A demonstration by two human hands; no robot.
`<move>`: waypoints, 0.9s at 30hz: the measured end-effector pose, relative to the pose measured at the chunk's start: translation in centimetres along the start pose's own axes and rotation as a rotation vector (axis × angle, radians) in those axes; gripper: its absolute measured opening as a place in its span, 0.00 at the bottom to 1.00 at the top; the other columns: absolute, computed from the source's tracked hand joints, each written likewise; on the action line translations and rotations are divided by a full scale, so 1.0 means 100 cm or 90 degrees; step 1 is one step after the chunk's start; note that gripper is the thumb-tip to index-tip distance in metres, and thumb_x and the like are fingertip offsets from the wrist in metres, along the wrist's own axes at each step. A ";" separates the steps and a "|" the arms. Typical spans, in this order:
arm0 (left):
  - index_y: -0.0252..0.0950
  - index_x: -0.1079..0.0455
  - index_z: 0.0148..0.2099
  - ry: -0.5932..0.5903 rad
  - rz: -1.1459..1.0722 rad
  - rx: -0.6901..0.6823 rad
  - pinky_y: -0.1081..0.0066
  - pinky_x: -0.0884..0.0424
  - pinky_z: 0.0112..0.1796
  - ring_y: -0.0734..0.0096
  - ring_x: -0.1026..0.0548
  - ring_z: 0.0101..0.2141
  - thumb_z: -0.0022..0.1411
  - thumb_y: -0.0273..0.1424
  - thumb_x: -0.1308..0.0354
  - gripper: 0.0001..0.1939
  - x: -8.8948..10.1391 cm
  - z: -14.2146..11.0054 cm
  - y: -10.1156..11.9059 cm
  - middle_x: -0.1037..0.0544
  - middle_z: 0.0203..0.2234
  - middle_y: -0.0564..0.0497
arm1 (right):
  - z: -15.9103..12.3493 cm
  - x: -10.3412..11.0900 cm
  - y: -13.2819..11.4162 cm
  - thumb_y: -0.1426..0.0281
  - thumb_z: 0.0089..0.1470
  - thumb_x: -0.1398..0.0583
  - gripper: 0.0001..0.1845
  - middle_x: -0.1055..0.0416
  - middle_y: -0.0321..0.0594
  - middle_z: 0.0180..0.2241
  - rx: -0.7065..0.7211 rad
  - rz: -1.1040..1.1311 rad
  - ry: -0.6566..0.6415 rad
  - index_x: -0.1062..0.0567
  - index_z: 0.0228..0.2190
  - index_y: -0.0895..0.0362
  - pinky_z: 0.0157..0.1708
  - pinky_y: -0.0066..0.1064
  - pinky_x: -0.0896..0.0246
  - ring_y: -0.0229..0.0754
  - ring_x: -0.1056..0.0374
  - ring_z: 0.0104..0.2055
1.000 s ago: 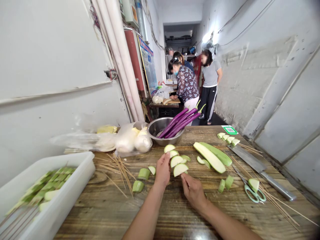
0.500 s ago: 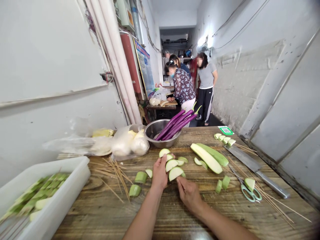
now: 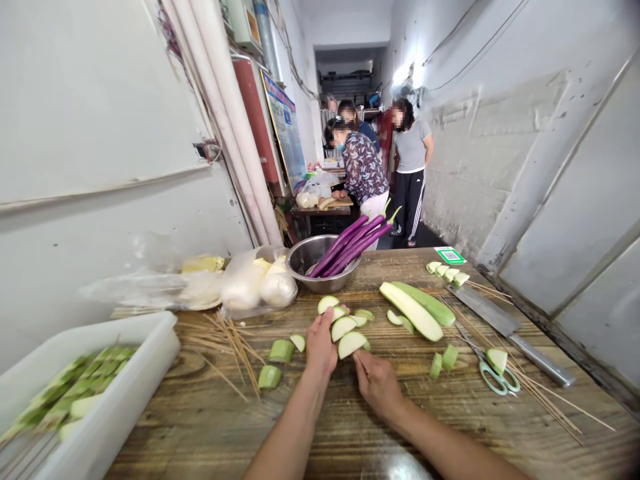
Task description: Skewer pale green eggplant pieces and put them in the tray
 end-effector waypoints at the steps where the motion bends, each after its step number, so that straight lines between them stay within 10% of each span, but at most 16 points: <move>1: 0.28 0.29 0.37 0.001 -0.001 -0.002 0.65 0.29 0.37 0.63 0.24 0.33 0.48 0.36 0.37 0.17 0.000 0.000 0.000 0.22 0.32 0.42 | 0.000 0.000 0.000 0.74 0.59 0.55 0.18 0.38 0.35 0.17 -0.001 0.003 0.000 0.33 0.23 0.59 0.22 0.23 0.50 0.33 0.43 0.18; 14: 0.31 0.30 0.40 -0.017 -0.014 0.012 0.66 0.28 0.35 0.64 0.24 0.34 0.53 0.49 0.45 0.25 0.004 0.006 0.010 0.23 0.33 0.43 | 0.002 0.004 0.000 0.73 0.59 0.53 0.16 0.37 0.35 0.18 0.046 0.041 0.029 0.31 0.25 0.59 0.23 0.23 0.49 0.33 0.42 0.19; 27: 0.29 0.30 0.36 0.083 -0.027 -0.077 0.64 0.29 0.37 0.66 0.24 0.32 0.51 0.37 0.39 0.15 0.024 0.011 0.015 0.22 0.30 0.43 | -0.003 -0.007 -0.003 0.75 0.59 0.54 0.17 0.34 0.38 0.19 0.072 -0.029 -0.033 0.31 0.24 0.60 0.23 0.23 0.49 0.33 0.39 0.19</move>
Point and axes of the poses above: each hand's wrist, its own z-axis towards the middle knuckle, its own x-axis out of the back of the hand, y = z × x, the point moved 9 cm from there along z, towards the middle knuckle
